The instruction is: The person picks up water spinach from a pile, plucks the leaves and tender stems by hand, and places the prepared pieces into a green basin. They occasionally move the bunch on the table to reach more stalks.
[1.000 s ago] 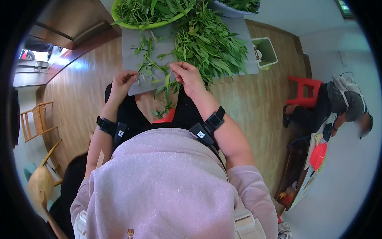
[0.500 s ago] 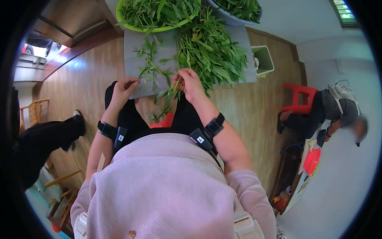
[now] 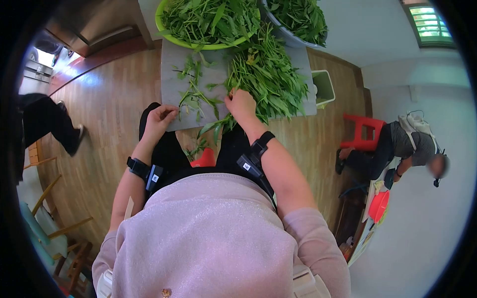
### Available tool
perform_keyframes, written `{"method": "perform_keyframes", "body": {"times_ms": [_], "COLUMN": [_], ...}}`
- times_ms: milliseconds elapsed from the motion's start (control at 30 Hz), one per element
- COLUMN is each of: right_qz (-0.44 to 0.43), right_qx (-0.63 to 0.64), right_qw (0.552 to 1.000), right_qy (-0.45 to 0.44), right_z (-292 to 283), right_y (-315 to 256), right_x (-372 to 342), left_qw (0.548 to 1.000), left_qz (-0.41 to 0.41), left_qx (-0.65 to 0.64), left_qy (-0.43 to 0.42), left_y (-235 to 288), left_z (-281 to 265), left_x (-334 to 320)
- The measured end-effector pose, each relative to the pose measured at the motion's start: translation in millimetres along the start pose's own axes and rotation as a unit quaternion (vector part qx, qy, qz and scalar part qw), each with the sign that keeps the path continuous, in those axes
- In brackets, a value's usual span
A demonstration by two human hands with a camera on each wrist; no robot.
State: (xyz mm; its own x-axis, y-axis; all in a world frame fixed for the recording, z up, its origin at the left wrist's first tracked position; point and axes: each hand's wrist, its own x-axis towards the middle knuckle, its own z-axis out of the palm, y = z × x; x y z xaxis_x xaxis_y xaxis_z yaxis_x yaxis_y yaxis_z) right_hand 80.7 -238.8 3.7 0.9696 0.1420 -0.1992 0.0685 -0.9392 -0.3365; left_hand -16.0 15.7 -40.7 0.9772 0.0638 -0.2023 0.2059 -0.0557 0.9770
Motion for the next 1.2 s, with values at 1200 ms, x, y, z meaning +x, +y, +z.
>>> {"method": "perform_keyframes", "body": {"times_ms": [1200], "right_qz": [0.056], "right_qx": [0.647], "right_qw": [0.735], "right_qy": [-0.194], "right_z": [-32.1], "right_y": [-0.2], "right_x": [-67.8], "left_qw": [0.974], "left_qz": [0.093], "left_qx": [0.205], "left_qy": [0.025], "left_y": [61.4], "left_z": [-8.1], "left_x": [-32.4]}}
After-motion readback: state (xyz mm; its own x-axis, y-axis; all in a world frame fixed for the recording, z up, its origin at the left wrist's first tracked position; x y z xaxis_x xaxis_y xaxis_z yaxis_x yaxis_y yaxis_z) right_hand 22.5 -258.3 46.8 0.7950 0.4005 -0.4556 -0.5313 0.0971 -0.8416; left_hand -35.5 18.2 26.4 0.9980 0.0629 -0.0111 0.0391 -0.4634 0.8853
